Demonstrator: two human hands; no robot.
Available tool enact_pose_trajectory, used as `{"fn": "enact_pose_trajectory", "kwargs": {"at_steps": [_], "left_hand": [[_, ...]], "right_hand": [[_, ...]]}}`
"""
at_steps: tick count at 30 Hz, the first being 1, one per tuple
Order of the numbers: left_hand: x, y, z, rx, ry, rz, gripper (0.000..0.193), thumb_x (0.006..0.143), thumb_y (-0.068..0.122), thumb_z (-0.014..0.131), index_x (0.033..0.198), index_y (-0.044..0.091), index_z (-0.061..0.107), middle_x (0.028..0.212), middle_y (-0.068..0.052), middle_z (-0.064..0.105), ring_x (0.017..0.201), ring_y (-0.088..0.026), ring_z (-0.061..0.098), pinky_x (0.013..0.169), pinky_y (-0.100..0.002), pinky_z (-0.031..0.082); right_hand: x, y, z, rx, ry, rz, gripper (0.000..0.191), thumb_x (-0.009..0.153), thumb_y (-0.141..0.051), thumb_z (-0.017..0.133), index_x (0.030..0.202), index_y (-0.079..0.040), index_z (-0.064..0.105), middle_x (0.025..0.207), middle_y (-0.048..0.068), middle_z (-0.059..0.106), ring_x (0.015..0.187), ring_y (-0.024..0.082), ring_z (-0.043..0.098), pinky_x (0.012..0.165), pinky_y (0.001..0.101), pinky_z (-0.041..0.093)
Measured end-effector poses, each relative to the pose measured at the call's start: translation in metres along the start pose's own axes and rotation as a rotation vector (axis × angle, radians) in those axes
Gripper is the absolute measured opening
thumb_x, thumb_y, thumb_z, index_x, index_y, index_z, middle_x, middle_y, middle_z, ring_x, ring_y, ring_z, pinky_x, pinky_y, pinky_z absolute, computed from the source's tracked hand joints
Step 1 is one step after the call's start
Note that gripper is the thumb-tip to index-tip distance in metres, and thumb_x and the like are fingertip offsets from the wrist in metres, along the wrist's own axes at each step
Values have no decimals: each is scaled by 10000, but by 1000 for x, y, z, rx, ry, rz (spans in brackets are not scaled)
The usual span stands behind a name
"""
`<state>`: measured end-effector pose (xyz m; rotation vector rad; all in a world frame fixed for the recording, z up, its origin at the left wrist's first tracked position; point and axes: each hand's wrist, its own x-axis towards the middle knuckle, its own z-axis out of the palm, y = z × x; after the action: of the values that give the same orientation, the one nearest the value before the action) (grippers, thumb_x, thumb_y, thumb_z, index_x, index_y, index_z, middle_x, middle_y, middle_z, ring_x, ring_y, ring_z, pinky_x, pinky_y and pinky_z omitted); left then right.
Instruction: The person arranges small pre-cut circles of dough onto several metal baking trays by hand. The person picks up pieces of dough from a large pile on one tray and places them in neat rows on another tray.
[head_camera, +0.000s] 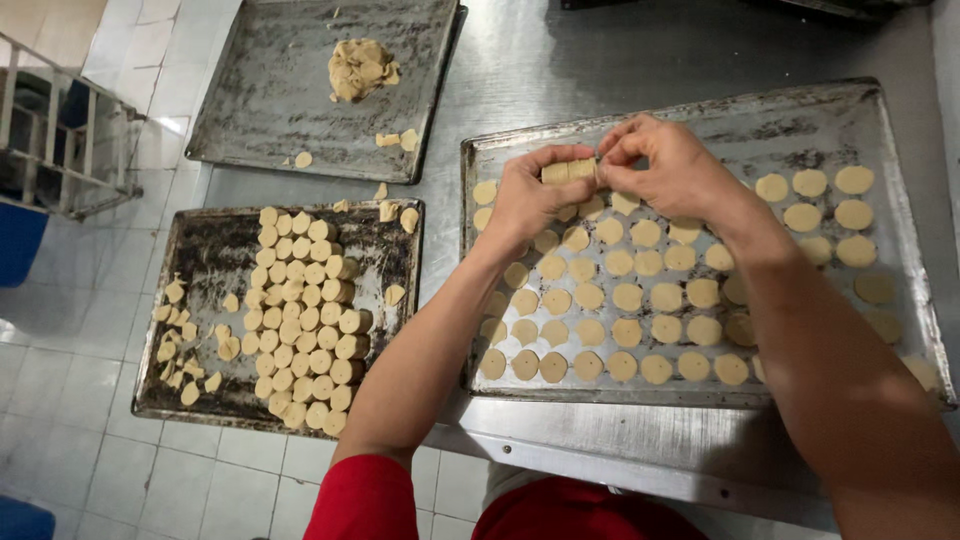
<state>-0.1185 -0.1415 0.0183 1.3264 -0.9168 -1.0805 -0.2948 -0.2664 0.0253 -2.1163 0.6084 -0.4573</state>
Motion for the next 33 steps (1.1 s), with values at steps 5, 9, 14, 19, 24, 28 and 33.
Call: {"fn": "enact_pose_trajectory", "kwargs": {"at_steps": [5, 9, 14, 19, 24, 28, 33], "left_hand": [[2, -1, 5, -68, -21, -96, 389, 816, 65, 798, 1184, -20, 703, 986, -104, 762, 814, -144, 752, 734, -273, 635], [5, 1, 18, 2, -14, -118, 395, 818, 45, 792, 1200, -7, 708, 978, -102, 756, 788, -138, 734, 690, -277, 626], [11, 4, 34, 3, -4, -71, 373, 819, 67, 796, 1179, 16, 714, 959, -83, 755, 765, -127, 705, 647, -285, 593], [17, 2, 47, 65, -27, -4, 347, 834, 69, 801, 1171, 11, 741, 987, -76, 765, 820, -97, 707, 724, -253, 600], [19, 3, 60, 18, -23, -91, 347, 829, 90, 817, 1153, 0, 733, 928, -79, 765, 753, -110, 711, 660, -264, 592], [22, 1, 66, 35, -8, -155, 339, 836, 66, 795, 1162, -5, 738, 895, -90, 769, 699, -117, 684, 607, -265, 557], [35, -6, 80, -5, -97, -75, 341, 851, 55, 783, 1179, -11, 718, 941, -84, 784, 786, -107, 743, 699, -244, 610]], "right_hand": [[-8, 20, -12, -88, -13, 338, 188, 913, -204, 705, 887, -20, 737, 1223, 67, 589, 1037, 232, 653, 875, 377, 615], [-13, 24, -21, -427, 120, 186, 264, 893, -261, 803, 861, -2, 756, 1154, 135, 622, 1109, 270, 589, 933, 460, 517], [-16, 14, -28, -276, 117, 151, 309, 905, -358, 825, 918, -56, 762, 1017, 105, 671, 1006, 210, 600, 858, 406, 542], [-22, 18, -37, -146, 89, 237, 266, 879, -317, 807, 978, -74, 759, 1079, 67, 615, 838, 184, 589, 756, 358, 534], [-28, 41, -42, -95, 98, 72, 234, 901, -260, 781, 937, -33, 738, 1080, 63, 627, 860, 145, 605, 758, 328, 534], [-28, 53, -54, -315, 137, 166, 311, 863, -294, 847, 899, -3, 742, 1045, 94, 620, 864, 155, 597, 749, 332, 527], [-35, 52, -67, -116, 31, 232, 275, 871, -322, 806, 961, -66, 765, 1009, 62, 630, 784, 171, 567, 680, 351, 516]]}}
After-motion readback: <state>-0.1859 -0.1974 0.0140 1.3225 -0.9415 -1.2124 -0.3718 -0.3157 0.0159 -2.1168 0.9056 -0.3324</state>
